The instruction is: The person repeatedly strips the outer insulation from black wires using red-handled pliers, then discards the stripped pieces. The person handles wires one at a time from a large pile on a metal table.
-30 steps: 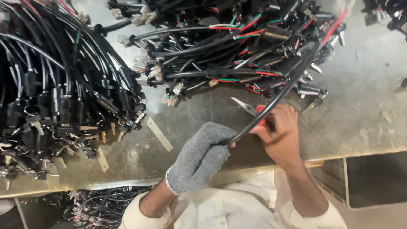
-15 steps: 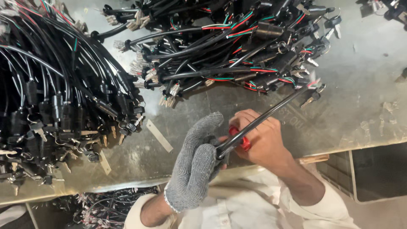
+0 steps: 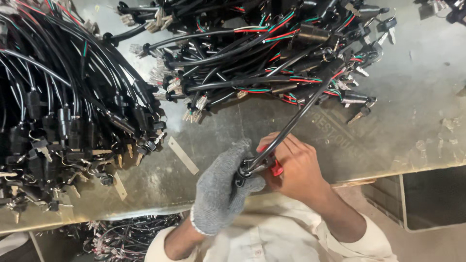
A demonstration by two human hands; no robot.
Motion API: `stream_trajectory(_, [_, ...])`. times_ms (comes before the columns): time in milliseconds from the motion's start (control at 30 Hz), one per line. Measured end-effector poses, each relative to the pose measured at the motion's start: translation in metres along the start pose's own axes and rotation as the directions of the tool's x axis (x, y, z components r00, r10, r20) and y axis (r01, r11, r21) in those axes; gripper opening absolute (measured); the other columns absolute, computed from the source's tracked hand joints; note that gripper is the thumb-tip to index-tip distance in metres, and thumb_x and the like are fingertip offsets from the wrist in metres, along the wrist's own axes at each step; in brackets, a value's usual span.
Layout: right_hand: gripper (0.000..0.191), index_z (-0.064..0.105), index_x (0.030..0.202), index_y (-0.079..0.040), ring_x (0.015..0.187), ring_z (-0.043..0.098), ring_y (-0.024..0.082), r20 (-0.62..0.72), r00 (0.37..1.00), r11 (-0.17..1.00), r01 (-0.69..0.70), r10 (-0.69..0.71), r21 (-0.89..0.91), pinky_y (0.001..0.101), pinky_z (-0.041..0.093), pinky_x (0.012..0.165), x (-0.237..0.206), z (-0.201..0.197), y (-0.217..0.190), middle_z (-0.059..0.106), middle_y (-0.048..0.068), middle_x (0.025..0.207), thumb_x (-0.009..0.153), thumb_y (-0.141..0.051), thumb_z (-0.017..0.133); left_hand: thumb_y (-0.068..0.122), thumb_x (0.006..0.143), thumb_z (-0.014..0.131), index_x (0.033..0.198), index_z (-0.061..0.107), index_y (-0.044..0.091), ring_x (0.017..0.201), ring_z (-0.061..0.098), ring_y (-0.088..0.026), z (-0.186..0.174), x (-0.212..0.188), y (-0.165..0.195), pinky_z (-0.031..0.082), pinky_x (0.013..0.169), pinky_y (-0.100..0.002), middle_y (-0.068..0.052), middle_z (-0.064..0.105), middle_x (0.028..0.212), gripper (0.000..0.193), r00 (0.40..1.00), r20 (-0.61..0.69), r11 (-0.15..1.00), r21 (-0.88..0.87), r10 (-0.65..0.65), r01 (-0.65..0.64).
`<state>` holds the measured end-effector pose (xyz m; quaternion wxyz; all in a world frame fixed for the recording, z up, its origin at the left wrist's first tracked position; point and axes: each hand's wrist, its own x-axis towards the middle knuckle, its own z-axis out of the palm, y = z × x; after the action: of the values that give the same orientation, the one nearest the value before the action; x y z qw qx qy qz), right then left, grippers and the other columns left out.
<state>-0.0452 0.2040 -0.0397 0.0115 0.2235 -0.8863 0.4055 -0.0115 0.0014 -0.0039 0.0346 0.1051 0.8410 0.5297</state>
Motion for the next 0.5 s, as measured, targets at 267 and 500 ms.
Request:
stream_trajectory(267, [0.041, 0.062, 0.096, -0.006, 0.095, 0.069, 0.034, -0.014, 1.0, 1.0, 0.026, -0.026, -0.015, 0.0419, 0.055, 0.081, -0.001, -0.008, -0.003, 0.07, 0.011, 0.102, 0.058, -0.013, 0.078, 0.009, 0.088, 0.08, 0.143, 0.05, 0.0, 0.103, 0.069, -0.036, 0.016, -0.011, -0.01, 0.057, 0.089, -0.043, -0.017, 0.07, 0.118, 0.064, 0.986, -0.049, 0.987, 0.004, 0.161, -0.161])
stream_trajectory(500, [0.032, 0.061, 0.084, -0.008, 0.07, 0.066, 0.028, -0.059, 0.991, 0.978, -0.128, 0.119, -0.165, 0.0411, 0.051, 0.06, -0.009, 0.001, -0.007, 0.065, 0.006, 0.076, 0.059, -0.017, 0.079, 0.009, 0.089, 0.079, 0.14, 0.052, 0.003, 0.103, 0.068, -0.033, 0.024, -0.011, -0.015, 0.053, 0.087, -0.044, -0.009, 0.072, 0.121, 0.059, 0.977, -0.041, 0.961, 0.195, 0.208, -0.196])
